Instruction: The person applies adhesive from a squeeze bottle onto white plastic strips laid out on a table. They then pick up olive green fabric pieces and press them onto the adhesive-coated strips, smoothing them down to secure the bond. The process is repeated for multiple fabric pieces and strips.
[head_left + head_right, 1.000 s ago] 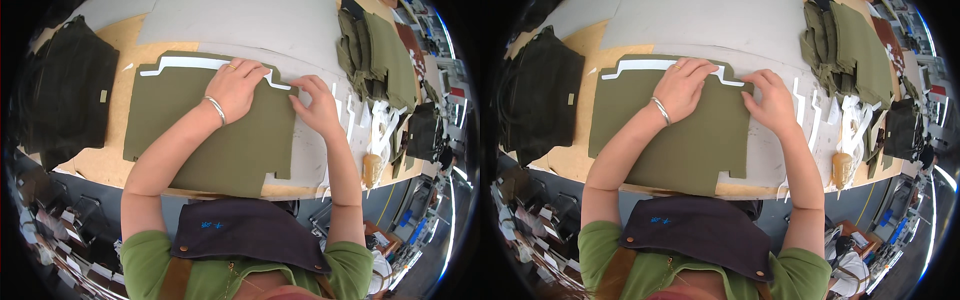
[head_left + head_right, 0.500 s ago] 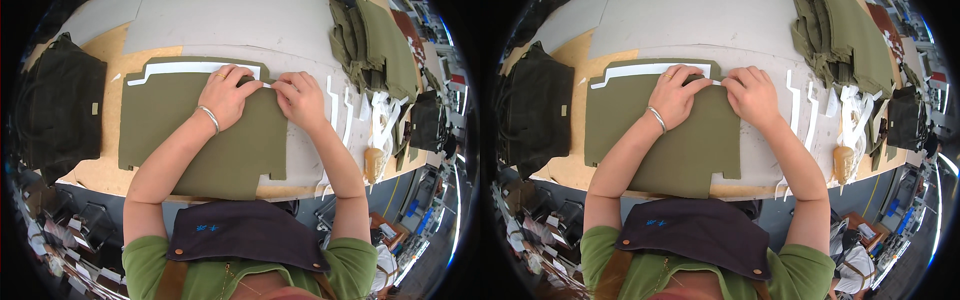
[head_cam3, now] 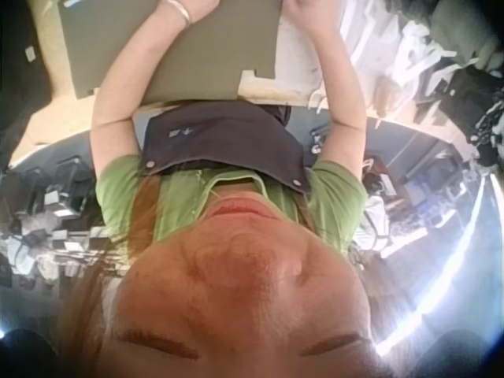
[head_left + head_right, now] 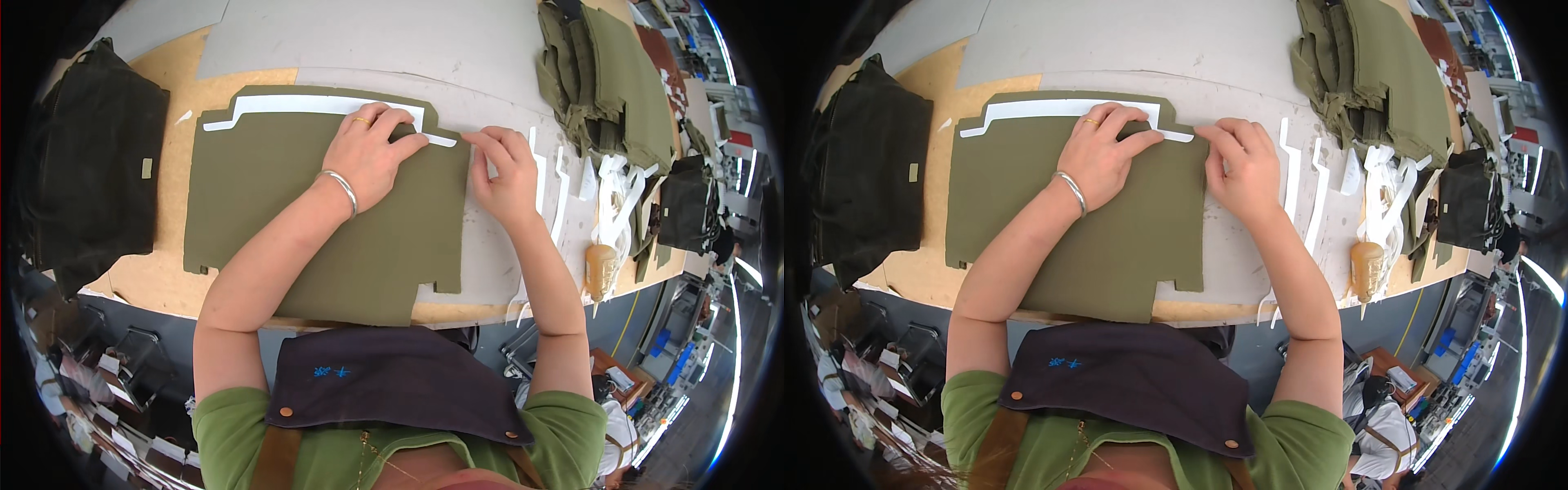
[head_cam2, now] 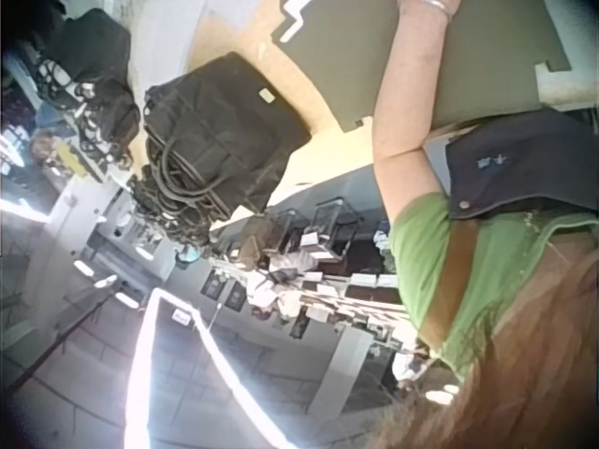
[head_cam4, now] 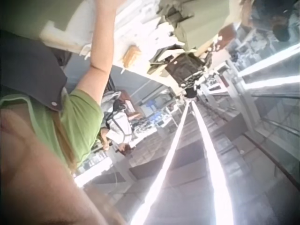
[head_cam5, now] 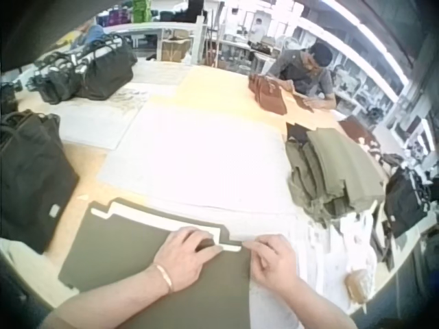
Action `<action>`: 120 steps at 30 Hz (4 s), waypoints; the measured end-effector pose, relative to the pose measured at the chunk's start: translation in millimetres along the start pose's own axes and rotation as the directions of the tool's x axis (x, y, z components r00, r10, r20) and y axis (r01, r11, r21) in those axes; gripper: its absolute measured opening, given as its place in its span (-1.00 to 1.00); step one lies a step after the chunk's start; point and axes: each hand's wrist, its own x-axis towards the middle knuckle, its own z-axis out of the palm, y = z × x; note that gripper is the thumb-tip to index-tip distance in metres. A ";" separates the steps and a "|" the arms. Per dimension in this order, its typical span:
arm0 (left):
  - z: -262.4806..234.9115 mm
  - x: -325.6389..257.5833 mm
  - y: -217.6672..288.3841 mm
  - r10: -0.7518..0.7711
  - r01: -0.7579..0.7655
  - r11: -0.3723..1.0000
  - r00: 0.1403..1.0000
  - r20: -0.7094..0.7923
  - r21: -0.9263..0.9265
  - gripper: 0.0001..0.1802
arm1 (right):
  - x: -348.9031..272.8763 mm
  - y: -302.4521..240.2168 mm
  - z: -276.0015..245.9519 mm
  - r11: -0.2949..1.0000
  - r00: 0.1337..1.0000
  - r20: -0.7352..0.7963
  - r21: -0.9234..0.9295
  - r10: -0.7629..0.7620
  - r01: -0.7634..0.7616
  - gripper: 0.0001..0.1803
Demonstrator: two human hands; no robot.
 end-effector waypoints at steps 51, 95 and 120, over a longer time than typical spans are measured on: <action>-126.1 -106.0 -83.4 -0.718 0.725 0.613 0.677 -0.161 0.313 -0.85 | 20.6 -50.7 70.1 0.984 0.939 0.331 -0.175 0.087 -0.029 -0.39; -166.9 -222.7 36.1 -0.341 0.313 0.821 0.940 -0.030 0.477 -0.41 | -103.5 -138.6 -38.4 0.918 0.965 0.114 0.353 -0.235 0.182 -0.79; 83.9 3.2 193.1 0.420 -0.393 0.907 0.866 0.272 -0.148 -0.96 | -206.7 -27.3 -208.6 0.821 0.811 -0.148 0.198 0.566 -0.536 -0.78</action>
